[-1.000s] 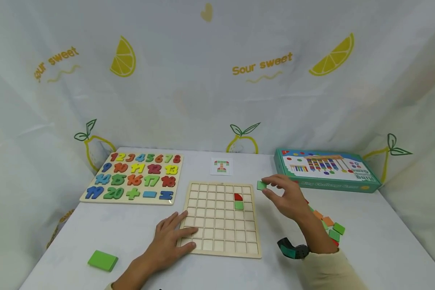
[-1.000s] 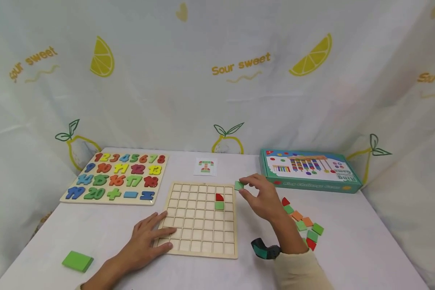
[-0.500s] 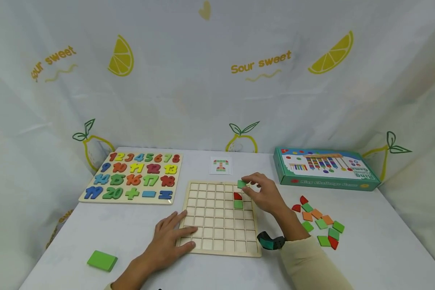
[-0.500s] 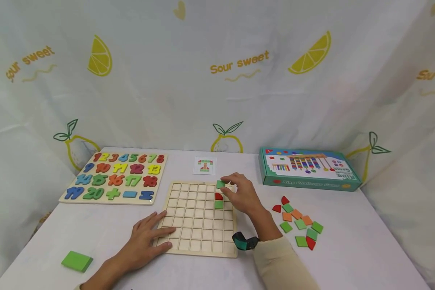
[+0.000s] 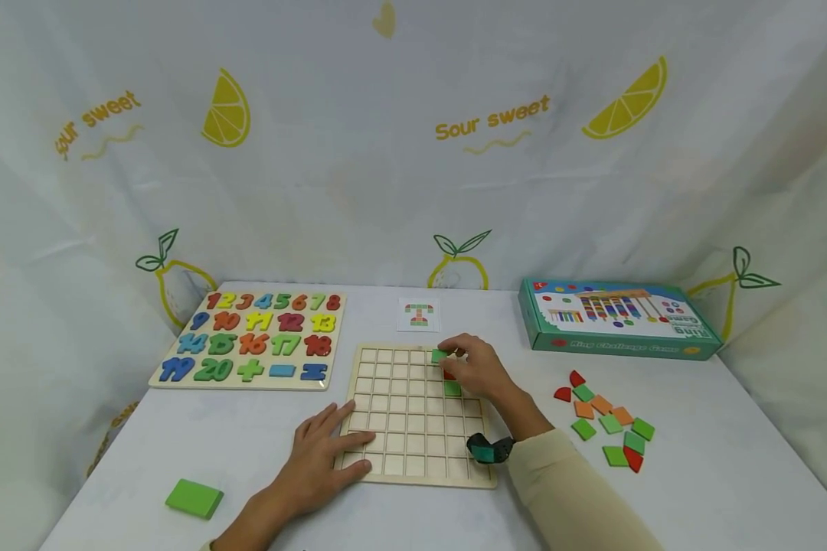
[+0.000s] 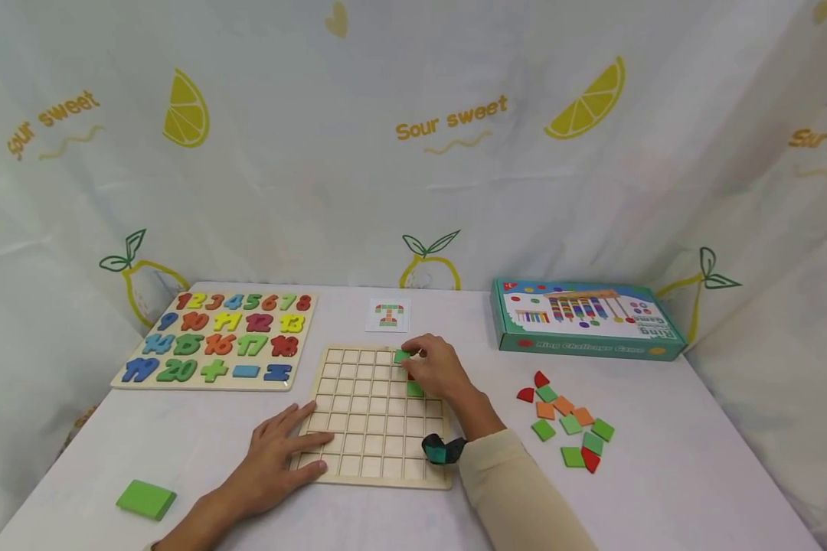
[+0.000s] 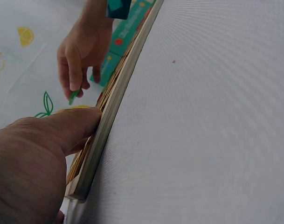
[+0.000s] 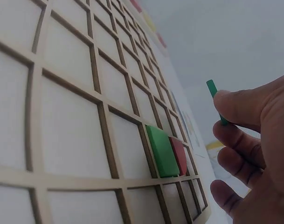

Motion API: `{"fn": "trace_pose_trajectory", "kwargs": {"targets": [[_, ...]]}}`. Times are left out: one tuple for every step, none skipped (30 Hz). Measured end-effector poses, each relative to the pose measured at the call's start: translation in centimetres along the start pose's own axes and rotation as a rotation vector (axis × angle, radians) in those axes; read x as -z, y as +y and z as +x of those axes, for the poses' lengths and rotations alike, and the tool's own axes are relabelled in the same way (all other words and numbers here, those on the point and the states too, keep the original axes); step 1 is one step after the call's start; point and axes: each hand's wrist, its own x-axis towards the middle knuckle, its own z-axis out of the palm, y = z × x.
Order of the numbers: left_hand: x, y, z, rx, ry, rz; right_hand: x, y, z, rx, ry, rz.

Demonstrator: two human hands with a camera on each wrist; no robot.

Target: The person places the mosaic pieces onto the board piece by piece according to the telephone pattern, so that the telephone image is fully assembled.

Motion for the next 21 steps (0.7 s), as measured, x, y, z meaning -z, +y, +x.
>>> {"fn": "trace_pose_trajectory", "kwargs": {"targets": [[0.0,0.0,0.0,0.0,0.0,-0.001,-0.2,0.0,0.0,-0.009,-0.011,-0.006],[0.0,0.0,0.0,0.001,-0.001,-0.003,-0.3,0.1,0.1,-0.017,-0.022,-0.015],[0.0,0.0,0.0,0.001,-0.002,-0.004,-0.5,0.2,0.1,-0.022,-0.032,-0.019],[-0.1,0.0,0.0,0.002,-0.003,-0.006,-0.6,0.3,0.2,-0.022,-0.042,-0.023],[-0.1,0.0,0.0,0.004,-0.004,-0.007,-0.7,0.4,0.2,-0.018,-0.051,-0.031],[-0.1,0.0,0.0,0.006,-0.006,-0.009,-0.9,0.5,0.2,-0.008,-0.058,-0.037],[-0.1,0.0,-0.1,0.008,-0.008,-0.011,-1.0,0.6,0.2,0.001,-0.068,-0.045],[-0.1,0.0,-0.1,0.01,-0.008,-0.01,-1.1,0.8,0.3,0.012,-0.076,-0.051],[-0.1,0.0,0.0,0.009,-0.008,-0.008,-1.2,0.9,0.3,0.019,-0.081,-0.051],[-0.1,0.0,0.0,0.008,-0.008,-0.007,-1.3,0.9,0.3,0.027,-0.084,-0.057],[0.0,0.0,0.0,0.008,-0.009,-0.005,-1.3,1.0,0.3,0.031,-0.087,-0.065],[0.0,0.0,0.0,0.006,-0.009,-0.004,-1.4,1.0,0.2,0.03,-0.09,-0.072],[0.0,0.0,0.0,0.004,-0.009,-0.002,-1.5,1.0,0.2,0.028,-0.091,-0.08],[0.0,0.0,0.0,0.002,-0.009,-0.001,-1.5,1.0,0.2,0.024,-0.092,-0.083],[0.1,0.0,0.0,0.0,-0.008,0.0,-1.5,0.9,0.2,0.021,-0.094,-0.086],[0.1,0.0,0.0,0.001,-0.008,-0.002,-1.6,0.9,0.2,0.019,-0.097,-0.095],[0.1,0.0,0.0,0.002,-0.006,-0.002,-1.6,0.9,0.2,0.018,-0.099,-0.104],[0.1,0.0,0.0,0.002,-0.005,-0.003,-1.6,0.9,0.2,0.019,-0.1,-0.11],[0.1,0.0,0.0,0.005,-0.006,-0.004,-1.6,0.8,0.1,0.02,-0.101,-0.113],[0.1,0.0,0.0,0.006,-0.006,-0.004,-1.6,0.8,0.1,0.019,-0.103,-0.116],[0.1,0.0,0.0,0.007,-0.006,-0.005,-1.6,0.8,0.1,0.021,-0.104,-0.119]]}}
